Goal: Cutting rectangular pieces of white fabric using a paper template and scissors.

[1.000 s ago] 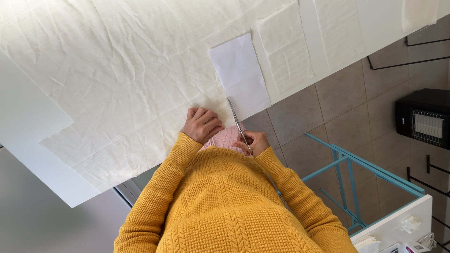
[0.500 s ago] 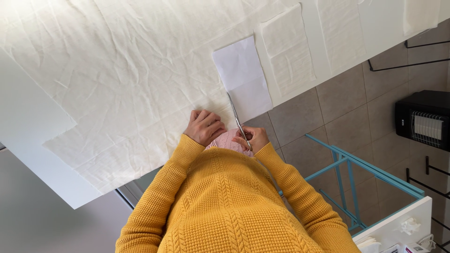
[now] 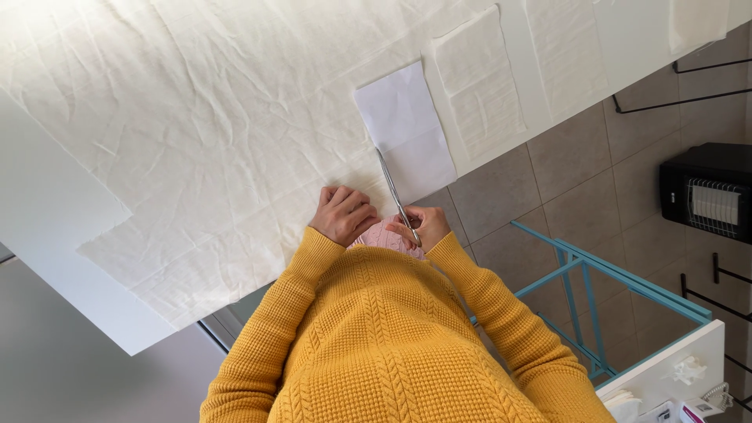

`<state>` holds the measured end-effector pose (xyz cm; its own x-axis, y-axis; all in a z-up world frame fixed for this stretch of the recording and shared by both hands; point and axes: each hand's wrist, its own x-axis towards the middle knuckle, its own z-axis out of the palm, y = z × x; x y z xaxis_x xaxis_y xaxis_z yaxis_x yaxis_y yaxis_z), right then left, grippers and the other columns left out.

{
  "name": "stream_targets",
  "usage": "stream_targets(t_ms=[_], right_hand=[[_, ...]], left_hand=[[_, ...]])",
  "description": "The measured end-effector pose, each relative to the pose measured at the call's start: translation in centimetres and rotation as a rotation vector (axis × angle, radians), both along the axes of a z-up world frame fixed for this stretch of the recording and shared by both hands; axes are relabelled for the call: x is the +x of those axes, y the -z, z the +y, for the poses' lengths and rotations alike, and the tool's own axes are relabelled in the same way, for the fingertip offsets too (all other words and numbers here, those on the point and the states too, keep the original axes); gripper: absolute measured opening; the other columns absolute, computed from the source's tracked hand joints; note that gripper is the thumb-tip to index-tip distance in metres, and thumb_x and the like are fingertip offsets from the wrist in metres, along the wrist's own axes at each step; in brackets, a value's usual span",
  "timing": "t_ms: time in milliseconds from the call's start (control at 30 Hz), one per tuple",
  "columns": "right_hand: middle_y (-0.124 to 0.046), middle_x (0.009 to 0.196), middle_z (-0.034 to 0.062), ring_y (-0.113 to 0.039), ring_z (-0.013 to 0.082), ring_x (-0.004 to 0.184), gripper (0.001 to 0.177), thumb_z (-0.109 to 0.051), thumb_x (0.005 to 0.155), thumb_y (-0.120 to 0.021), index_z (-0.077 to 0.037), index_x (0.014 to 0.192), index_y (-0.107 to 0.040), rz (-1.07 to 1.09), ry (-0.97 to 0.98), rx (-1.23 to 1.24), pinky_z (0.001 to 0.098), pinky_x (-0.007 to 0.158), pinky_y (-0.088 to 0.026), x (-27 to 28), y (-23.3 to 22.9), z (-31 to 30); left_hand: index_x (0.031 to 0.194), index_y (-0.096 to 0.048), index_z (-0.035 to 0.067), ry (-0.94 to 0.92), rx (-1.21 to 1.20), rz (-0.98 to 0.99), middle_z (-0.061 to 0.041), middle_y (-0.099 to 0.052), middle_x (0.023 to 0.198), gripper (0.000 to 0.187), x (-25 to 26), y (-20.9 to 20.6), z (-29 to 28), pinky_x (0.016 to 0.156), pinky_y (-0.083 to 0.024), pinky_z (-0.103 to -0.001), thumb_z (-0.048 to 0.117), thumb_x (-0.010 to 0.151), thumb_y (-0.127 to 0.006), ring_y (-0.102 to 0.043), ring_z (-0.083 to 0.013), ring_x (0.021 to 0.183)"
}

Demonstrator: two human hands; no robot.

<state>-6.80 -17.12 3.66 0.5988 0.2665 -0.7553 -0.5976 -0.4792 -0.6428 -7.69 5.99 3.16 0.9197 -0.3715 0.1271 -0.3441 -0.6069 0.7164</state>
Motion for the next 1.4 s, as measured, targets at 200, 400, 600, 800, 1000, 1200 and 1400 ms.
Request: stream_targets(t_ms=[200, 400, 600, 800, 1000, 1200, 1400], right_hand=[[-0.058, 0.052, -0.0029, -0.054, 0.0032, 0.044, 0.032, -0.031, 0.082, -0.085, -0.004, 0.077, -0.070, -0.004, 0.001, -0.012, 0.0224, 0.041, -0.042, 1.1, -0.2, 0.8], [-0.056, 0.051, -0.0018, -0.047, 0.0045, 0.043, 0.033, -0.031, 0.081, -0.085, -0.003, 0.076, -0.069, -0.028, -0.033, -0.062, 0.0247, 0.039, -0.036, 1.6, -1.0, 0.9], [-0.057, 0.052, -0.0039, -0.055, 0.0033, 0.044, 0.036, -0.039, 0.083, -0.082, -0.005, 0.077, -0.070, 0.014, -0.001, -0.002, 0.0217, 0.040, -0.042, 3.0, -0.8, 1.7], [-0.058, 0.051, -0.0034, -0.054, 0.0036, 0.043, 0.039, -0.041, 0.082, -0.082, -0.005, 0.075, -0.068, 0.012, -0.013, -0.034, 0.0226, 0.038, -0.043, 3.7, -1.0, 2.1], [-0.057, 0.052, -0.0022, -0.051, 0.0041, 0.043, 0.040, -0.041, 0.080, -0.083, -0.004, 0.075, -0.068, 0.028, 0.024, -0.009, 0.0242, 0.037, -0.040, 3.5, -0.7, 2.1], [-0.059, 0.054, -0.0020, -0.056, 0.0043, 0.044, 0.042, -0.041, 0.081, -0.084, -0.003, 0.075, -0.067, 0.035, 0.020, 0.009, 0.0229, 0.039, -0.045, 5.0, -0.1, 2.7], [-0.057, 0.053, -0.0013, -0.052, 0.0052, 0.042, 0.038, -0.037, 0.079, -0.085, -0.003, 0.076, -0.068, 0.015, 0.012, -0.040, 0.0239, 0.038, -0.042, 5.6, -1.0, 3.5]], left_hand=[[0.087, -0.070, 0.015, 0.012, 0.020, -0.011, 0.003, -0.063, 0.097, 0.014, 0.0, 0.1, 0.1, 0.092, -0.041, -0.037, 0.026, 0.086, -0.079, -0.057, -0.0171, 0.098], [0.088, -0.070, 0.015, 0.026, 0.028, -0.002, 0.002, -0.063, 0.098, 0.014, 0.0, -0.1, 0.2, 0.091, -0.041, -0.037, 0.026, 0.086, -0.079, -0.056, -0.0171, 0.098], [0.090, -0.071, 0.014, 0.014, 0.031, -0.004, 0.002, -0.064, 0.098, 0.017, -0.2, 0.2, 0.1, 0.091, -0.041, -0.037, 0.028, 0.087, -0.080, -0.057, -0.0174, 0.098], [0.093, -0.072, 0.014, 0.023, 0.025, -0.013, 0.002, -0.064, 0.099, 0.018, -0.4, 0.8, 0.1, 0.091, -0.042, -0.037, 0.029, 0.087, -0.080, -0.057, -0.0174, 0.098], [0.094, -0.072, 0.013, 0.035, 0.012, -0.002, 0.002, -0.064, 0.100, 0.020, -0.5, 0.9, 0.2, 0.093, -0.042, -0.037, 0.030, 0.086, -0.080, -0.057, -0.0169, 0.099], [0.092, -0.070, 0.014, 0.034, 0.009, 0.014, 0.003, -0.064, 0.100, 0.019, -0.4, 0.5, 0.2, 0.092, -0.041, -0.037, 0.029, 0.086, -0.080, -0.057, -0.0171, 0.098], [0.091, -0.070, 0.014, 0.043, -0.004, 0.027, 0.003, -0.062, 0.098, 0.018, -0.4, 0.7, 0.2, 0.092, -0.041, -0.037, 0.028, 0.087, -0.080, -0.056, -0.0171, 0.096]])
